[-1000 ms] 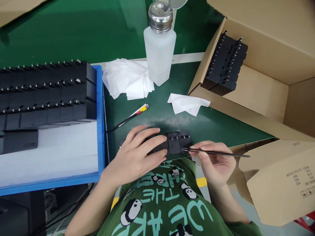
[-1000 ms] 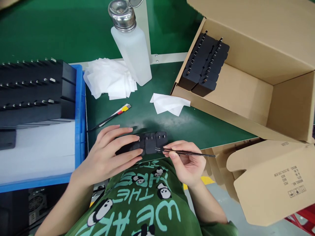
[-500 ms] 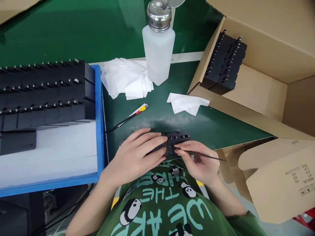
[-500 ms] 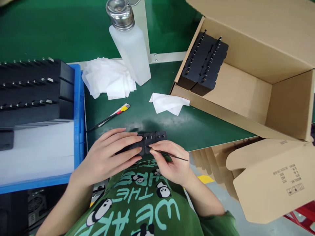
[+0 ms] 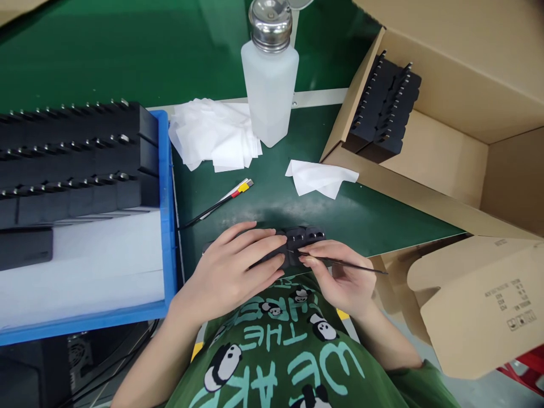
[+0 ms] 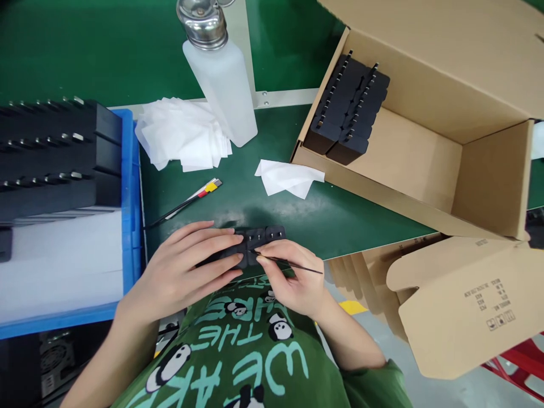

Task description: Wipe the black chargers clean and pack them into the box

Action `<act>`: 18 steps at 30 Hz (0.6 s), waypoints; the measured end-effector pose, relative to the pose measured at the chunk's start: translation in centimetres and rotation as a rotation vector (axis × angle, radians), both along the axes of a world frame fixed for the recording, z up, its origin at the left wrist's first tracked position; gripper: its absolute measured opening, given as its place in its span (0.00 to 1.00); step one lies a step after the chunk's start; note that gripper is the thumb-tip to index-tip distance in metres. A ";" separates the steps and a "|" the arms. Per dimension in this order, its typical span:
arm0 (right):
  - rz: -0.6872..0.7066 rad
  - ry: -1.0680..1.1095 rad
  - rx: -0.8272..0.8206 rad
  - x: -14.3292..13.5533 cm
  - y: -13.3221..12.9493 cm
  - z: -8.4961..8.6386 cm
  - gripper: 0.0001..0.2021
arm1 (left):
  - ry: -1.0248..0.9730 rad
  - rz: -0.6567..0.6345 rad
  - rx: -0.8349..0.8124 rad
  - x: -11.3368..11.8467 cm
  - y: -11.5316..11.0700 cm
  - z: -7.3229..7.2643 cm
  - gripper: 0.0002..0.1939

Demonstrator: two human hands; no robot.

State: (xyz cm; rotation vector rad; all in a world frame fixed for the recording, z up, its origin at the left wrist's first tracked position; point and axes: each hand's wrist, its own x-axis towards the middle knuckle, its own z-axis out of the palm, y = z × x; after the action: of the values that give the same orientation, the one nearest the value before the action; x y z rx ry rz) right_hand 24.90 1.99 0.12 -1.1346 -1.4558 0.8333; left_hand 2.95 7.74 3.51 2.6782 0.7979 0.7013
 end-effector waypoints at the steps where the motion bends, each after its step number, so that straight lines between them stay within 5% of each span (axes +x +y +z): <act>1: 0.005 0.001 0.002 0.0 0.0 0.0 0.17 | 0.000 -0.001 0.001 0.0 0.0 0.0 0.03; 18: -0.011 -0.017 -0.006 -0.3 0.1 0.3 0.13 | 0.007 -0.026 -0.024 -0.1 0.1 -0.2 0.06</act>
State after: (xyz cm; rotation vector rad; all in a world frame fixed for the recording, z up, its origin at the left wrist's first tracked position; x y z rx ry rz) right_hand 24.64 2.14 0.42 -1.1558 -1.4603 0.8225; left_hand 2.83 7.80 3.26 2.6655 0.7667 0.6725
